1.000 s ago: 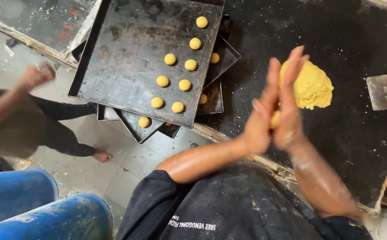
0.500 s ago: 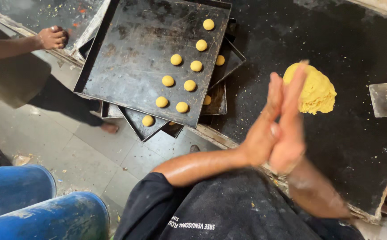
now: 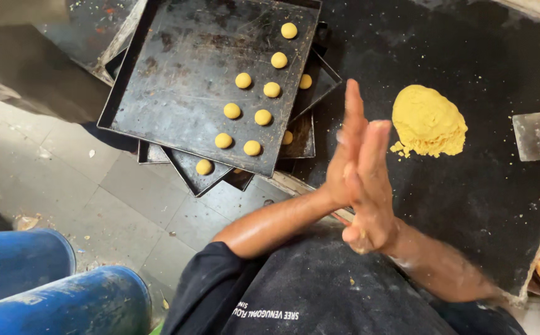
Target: The person repeatedly pinches small portions of yellow dough from a large mass on a table, rolls them into uniform balls between their palms, and places them onto a metal baking tray. The process is continuous and repetitive, filling the tray with prepared dough balls.
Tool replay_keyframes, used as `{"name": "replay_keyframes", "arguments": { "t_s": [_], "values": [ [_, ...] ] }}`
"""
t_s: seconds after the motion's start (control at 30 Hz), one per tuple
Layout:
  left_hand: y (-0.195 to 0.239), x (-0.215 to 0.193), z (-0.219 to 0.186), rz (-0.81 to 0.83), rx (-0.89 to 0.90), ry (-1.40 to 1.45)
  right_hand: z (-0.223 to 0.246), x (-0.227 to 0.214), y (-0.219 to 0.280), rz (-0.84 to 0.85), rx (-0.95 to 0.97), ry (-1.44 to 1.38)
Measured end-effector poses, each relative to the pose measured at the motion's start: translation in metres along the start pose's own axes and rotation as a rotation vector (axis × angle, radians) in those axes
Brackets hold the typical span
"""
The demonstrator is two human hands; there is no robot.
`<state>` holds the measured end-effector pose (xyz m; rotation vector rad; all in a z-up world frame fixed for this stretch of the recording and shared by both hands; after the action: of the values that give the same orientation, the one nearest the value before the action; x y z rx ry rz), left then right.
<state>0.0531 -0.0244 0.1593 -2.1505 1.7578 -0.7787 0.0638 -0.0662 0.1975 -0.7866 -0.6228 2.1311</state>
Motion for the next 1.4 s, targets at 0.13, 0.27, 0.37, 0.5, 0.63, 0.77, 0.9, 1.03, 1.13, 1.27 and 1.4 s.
{"name": "replay_keyframes", "arguments": {
  "t_s": [0.13,0.27,0.37,0.5,0.63,0.77,0.9,1.03,1.13,1.27,1.4],
  "values": [
    [0.001,-0.003,0.001,-0.005,0.011,0.086,-0.046,-0.029,-0.009,-0.203,0.534,-0.028],
    [-0.021,-0.022,0.024,-0.108,-0.126,-0.109,-0.001,-0.007,0.004,0.018,0.028,0.076],
    [-0.008,0.001,0.006,-0.018,0.008,-0.166,0.002,-0.015,0.010,-0.023,0.031,-0.010],
    [-0.022,-0.008,0.010,-0.126,-0.092,0.115,0.008,-0.008,0.008,-0.007,-0.108,0.245],
    [-0.015,0.016,0.008,-0.061,0.019,0.081,-0.029,-0.047,0.009,-0.135,0.191,0.106],
    [-0.018,0.009,0.017,-0.079,-0.076,0.274,-0.047,-0.039,0.023,-0.016,0.158,-0.009],
    [-0.015,0.014,0.004,-0.044,0.000,0.006,-0.036,-0.039,0.018,-0.027,0.044,0.022],
    [-0.015,-0.002,0.002,-0.040,-0.024,0.009,0.007,-0.012,0.010,0.072,0.021,-0.023],
    [-0.010,-0.007,0.009,-0.078,-0.015,0.016,-0.019,-0.025,0.010,0.027,0.551,0.015],
    [-0.013,-0.020,0.007,-0.164,0.045,0.090,-0.028,-0.014,-0.016,-0.027,0.150,0.049],
    [-0.007,-0.021,-0.002,-0.084,0.130,-0.223,-0.027,-0.004,-0.023,-0.064,0.095,-0.073]
  ]
}}
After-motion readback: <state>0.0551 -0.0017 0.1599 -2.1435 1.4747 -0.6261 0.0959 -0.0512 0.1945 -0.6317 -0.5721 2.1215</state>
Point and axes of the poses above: each hand's wrist, its own y-axis away from the middle knuckle, its own x-axis out of the palm, z = x × y, the point moved 7 cm from there along -y, towards the middle knuckle, and after that the axes turned 6 degrees about -z, right-handed, at the moved point
